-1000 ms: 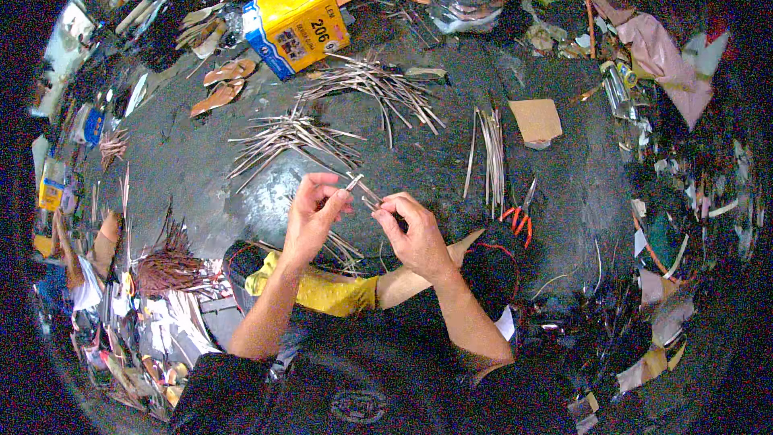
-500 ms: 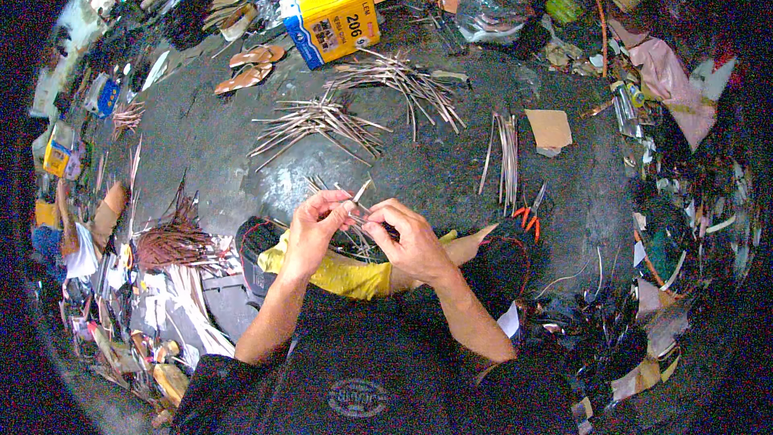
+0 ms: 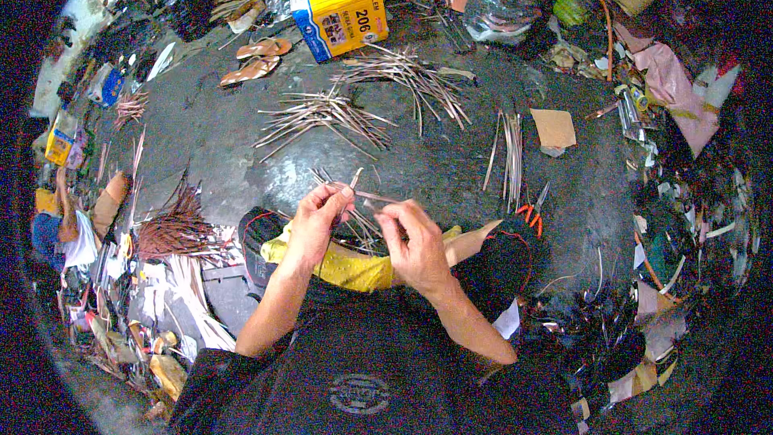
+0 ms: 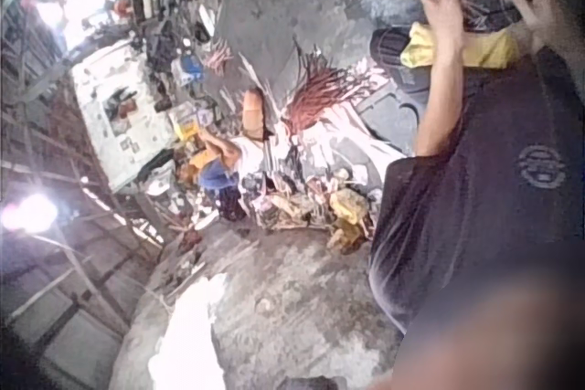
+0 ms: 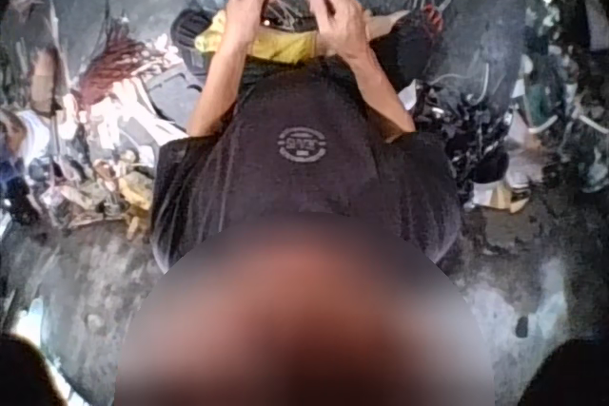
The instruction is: The person sits on the floor and repeatedly picks up thin sticks, aligns them into small bundles, and secures them with a thin strip of material. The person places each finished bundle on the floor beside them.
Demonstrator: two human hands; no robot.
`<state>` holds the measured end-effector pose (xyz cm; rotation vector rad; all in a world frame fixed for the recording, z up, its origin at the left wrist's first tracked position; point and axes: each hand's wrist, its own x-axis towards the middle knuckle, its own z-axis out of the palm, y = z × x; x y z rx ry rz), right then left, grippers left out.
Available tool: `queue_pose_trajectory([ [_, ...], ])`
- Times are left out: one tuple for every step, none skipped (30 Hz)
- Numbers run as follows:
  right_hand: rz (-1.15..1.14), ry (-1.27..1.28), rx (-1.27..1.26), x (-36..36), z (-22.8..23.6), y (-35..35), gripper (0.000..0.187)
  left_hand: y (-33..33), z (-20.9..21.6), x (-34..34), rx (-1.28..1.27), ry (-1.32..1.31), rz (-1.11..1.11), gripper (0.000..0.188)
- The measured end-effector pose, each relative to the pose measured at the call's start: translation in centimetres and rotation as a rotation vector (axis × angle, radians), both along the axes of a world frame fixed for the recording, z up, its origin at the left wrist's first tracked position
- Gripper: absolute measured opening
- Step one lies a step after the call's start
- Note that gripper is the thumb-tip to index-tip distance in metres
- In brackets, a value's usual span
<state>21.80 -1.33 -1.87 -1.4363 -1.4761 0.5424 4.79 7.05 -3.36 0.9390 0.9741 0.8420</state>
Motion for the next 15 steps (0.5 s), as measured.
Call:
queue_pose_trajectory([
  [0.037,0.164,-0.179,-0.5,-0.3,-0.6,0.013,0.1,0.1,-0.2,-0.046,-0.031,0.023,0.018],
  [0.072,0.327,-0.359,-0.8,-0.6,-0.9,0.015,0.2,0.2,-0.2,-0.105,-0.055,0.054,0.017],
  [0.145,0.417,-0.416,-1.1,-1.2,-0.5,0.017,0.2,0.4,-0.4,-0.104,-0.072,0.054,0.019],
  [0.157,0.531,-0.467,-1.4,-1.7,-0.1,0.017,0.2,0.5,-0.4,-0.097,-0.082,0.014,0.019],
  [0.169,0.646,-0.518,-1.6,-2.3,0.4,0.017,0.1,0.7,-0.5,-0.095,-0.087,-0.018,0.018],
  [0.144,0.758,-0.623,-1.9,-2.8,0.9,0.016,0.0,0.8,-0.5,-0.092,-0.098,-0.046,0.017],
  [0.166,0.821,-0.557,-2.3,-3.2,1.4,0.014,-0.1,1.0,-0.3,-0.066,-0.064,-0.056,0.014],
  [0.153,0.8,-0.509,-2.4,-3.5,1.8,0.014,-0.2,1.1,-0.4,-0.053,-0.037,-0.055,0.014],
  [0.143,0.779,-0.46,-2.6,-3.7,2.1,0.014,-0.3,1.4,-0.4,-0.029,-0.02,-0.056,0.014],
  [0.135,0.766,-0.409,-2.8,-3.7,2.3,0.015,-0.3,1.6,-0.5,-0.003,-0.002,-0.057,0.014],
  [0.144,0.735,-0.377,-3.0,-3.8,2.4,0.014,-0.2,1.8,-0.6,0.022,0.009,-0.062,0.013],
  [0.152,0.713,-0.346,-3.1,-3.7,2.4,0.014,-0.3,2.0,-0.7,0.042,0.02,-0.067,0.013],
  [0.157,0.69,-0.317,-3.2,-3.7,2.3,0.013,-0.3,2.1,-0.8,0.054,0.051,-0.071,0.013],
  [0.162,0.687,-0.304,-3.3,-3.7,2.3,0.013,-0.3,2.2,-0.7,0.07,0.049,-0.078,0.013],
  [0.163,0.669,-0.277,-3.3,-3.7,2.2,0.013,-0.2,2.3,-0.7,0.079,0.068,-0.082,0.013],
])
